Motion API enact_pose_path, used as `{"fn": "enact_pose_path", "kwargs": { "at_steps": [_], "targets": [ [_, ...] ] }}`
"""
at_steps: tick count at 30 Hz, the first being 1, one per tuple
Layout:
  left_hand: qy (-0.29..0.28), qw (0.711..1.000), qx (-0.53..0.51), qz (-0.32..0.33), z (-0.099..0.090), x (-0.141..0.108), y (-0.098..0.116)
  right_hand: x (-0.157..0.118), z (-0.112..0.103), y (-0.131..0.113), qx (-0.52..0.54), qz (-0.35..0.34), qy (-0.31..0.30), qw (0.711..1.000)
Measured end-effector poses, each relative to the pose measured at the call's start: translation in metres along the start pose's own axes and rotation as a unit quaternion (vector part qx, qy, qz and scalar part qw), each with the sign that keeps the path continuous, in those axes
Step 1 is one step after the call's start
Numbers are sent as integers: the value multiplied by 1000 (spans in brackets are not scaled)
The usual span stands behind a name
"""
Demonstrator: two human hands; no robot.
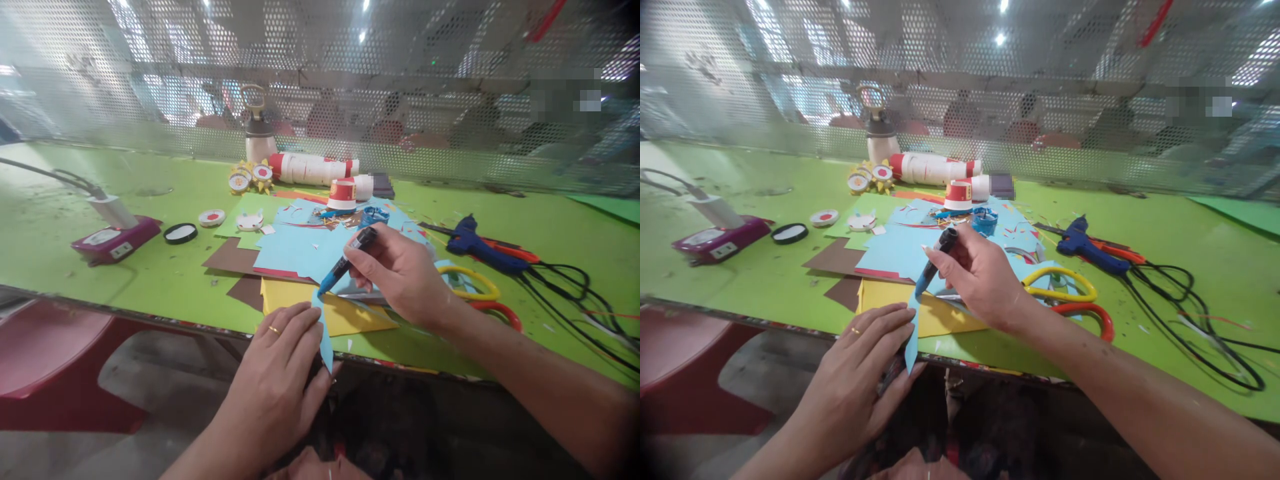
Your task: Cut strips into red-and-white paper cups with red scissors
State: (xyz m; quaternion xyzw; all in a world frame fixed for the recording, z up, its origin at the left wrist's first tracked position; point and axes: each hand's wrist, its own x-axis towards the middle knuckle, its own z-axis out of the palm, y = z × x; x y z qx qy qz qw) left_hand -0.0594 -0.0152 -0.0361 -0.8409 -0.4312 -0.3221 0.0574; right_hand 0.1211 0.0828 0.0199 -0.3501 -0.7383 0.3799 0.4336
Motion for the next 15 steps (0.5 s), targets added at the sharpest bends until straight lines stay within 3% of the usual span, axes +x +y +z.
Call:
{"fn": "enact_pose_path", "kwargs": {
  "at_steps": [15],
  "targets": [
    [4, 1000, 6, 2, 0, 1, 1, 0, 0, 2, -12, -2, 0, 1000]
  ]
}}
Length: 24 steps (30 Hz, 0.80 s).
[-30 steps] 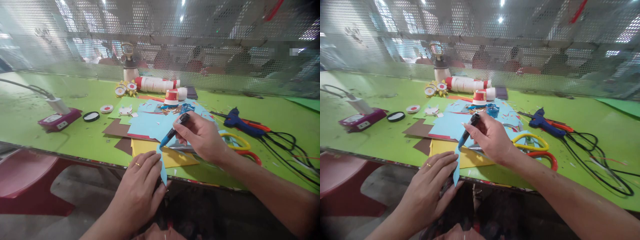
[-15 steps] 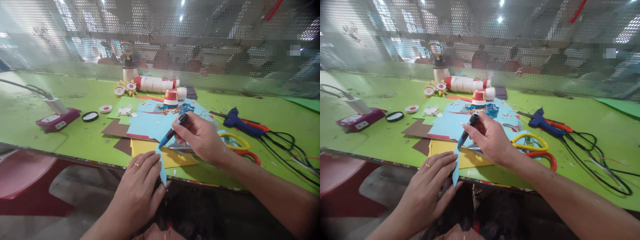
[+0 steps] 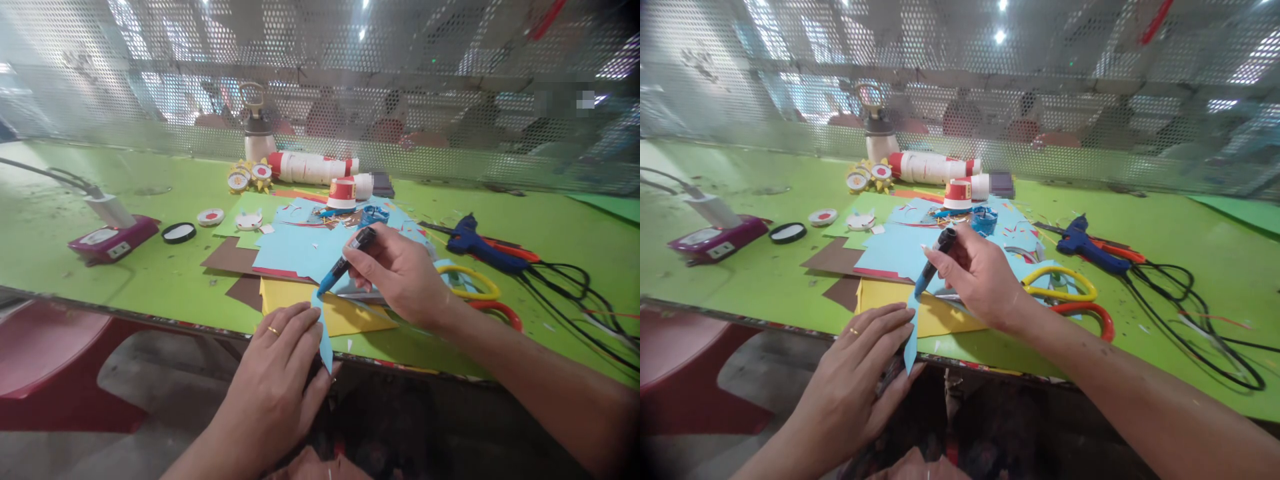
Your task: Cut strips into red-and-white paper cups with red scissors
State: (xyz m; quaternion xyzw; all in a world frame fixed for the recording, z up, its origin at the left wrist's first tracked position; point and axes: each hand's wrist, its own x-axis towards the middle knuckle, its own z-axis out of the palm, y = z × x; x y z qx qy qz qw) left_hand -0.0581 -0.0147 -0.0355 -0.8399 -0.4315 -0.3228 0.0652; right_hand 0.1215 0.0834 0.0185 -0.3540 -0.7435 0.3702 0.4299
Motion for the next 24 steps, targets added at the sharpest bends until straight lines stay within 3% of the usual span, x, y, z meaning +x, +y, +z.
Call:
{"fn": "enact_pose_path", "kwargs": {
  "at_steps": [24],
  "targets": [
    [-7, 1000, -5, -8, 0, -1, 0, -1, -1, 2, -90, -12, 21, 996]
  ]
}}
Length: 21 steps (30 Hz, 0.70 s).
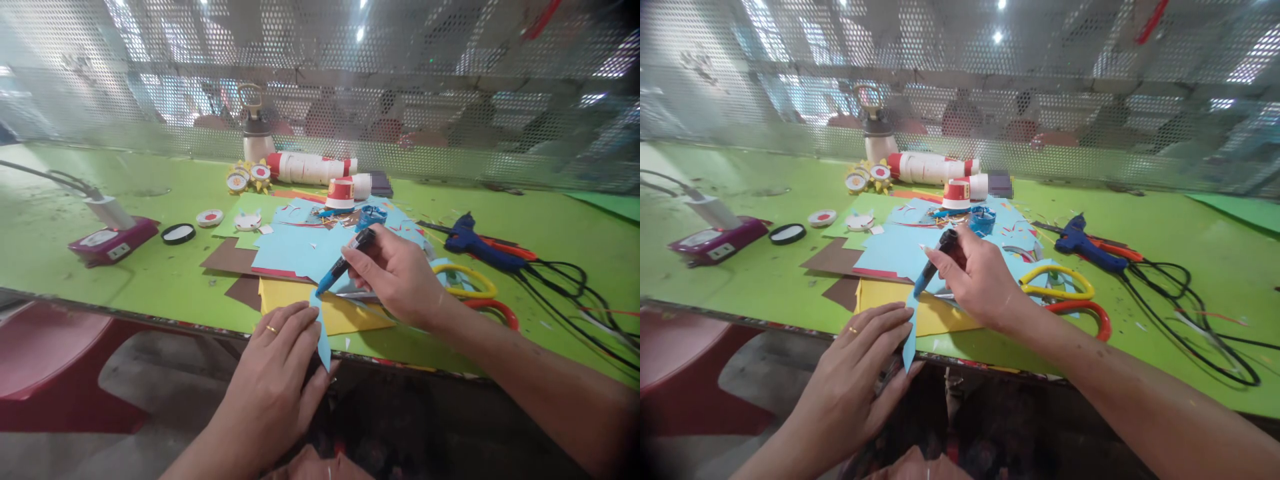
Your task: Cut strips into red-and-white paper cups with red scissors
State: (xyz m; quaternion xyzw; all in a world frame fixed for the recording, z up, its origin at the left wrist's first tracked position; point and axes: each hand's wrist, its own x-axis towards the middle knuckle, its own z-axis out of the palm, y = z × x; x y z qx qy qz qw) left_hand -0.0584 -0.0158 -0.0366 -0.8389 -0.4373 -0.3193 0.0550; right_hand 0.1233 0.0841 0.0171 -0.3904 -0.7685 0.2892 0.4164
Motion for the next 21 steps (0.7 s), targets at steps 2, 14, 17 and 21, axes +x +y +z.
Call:
{"fn": "enact_pose_path", "kwargs": {
  "at_steps": [2, 14, 17, 21],
  "targets": [
    [-1, 1000, 1, 0, 0, 1, 0, 0, 0, 0, -7, -3, 1, 1000],
    [1, 1000, 1, 9, 0, 2, -1, 0, -4, -9, 128, 16, 46, 991],
    [7, 1000, 0, 8, 0, 2, -1, -1, -3, -9, 123, 11, 37, 992],
    [6, 1000, -2, 9, 0, 2, 0, -3, 1, -9, 119, -6, 29, 992]
  ]
}}
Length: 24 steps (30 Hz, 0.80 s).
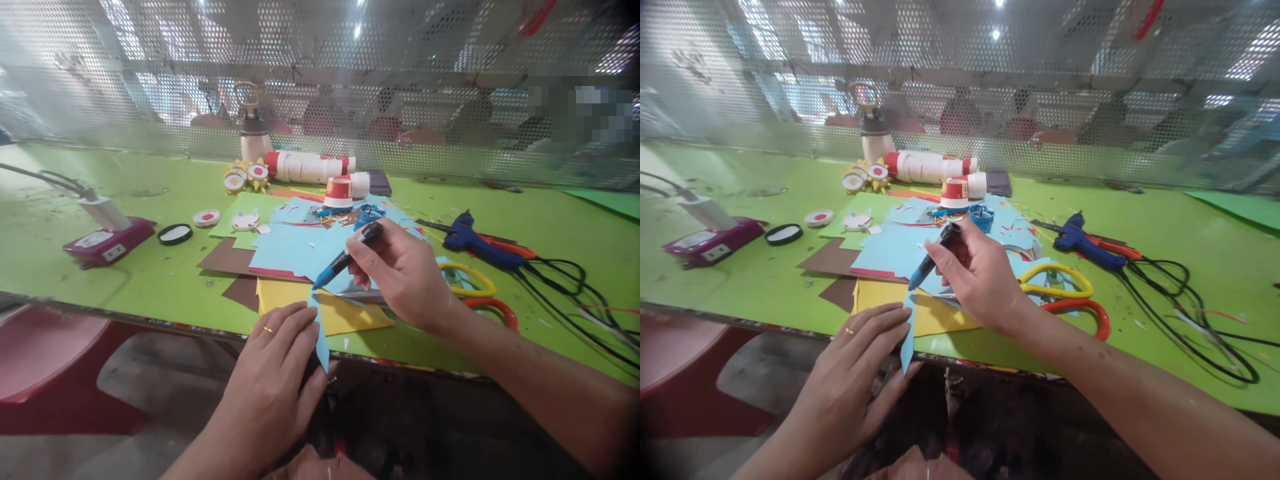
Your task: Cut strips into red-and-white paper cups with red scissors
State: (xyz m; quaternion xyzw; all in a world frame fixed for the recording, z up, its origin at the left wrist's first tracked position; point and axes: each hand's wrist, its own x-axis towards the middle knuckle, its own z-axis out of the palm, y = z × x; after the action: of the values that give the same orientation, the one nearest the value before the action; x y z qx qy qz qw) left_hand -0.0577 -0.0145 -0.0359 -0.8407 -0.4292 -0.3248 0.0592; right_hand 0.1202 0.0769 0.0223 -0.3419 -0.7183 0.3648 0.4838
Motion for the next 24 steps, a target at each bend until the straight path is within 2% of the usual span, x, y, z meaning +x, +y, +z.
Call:
{"fn": "enact_pose_path", "kwargs": {
  "at_steps": [9, 24],
  "targets": [
    [-6, 1000, -3, -14, 0, -1, 0, -3, 3, 3, -27, -9, -26, 999],
    [-7, 1000, -6, -15, 1, -2, 0, -2, 4, 4, -60, -1, -35, 998]
  ]
}}
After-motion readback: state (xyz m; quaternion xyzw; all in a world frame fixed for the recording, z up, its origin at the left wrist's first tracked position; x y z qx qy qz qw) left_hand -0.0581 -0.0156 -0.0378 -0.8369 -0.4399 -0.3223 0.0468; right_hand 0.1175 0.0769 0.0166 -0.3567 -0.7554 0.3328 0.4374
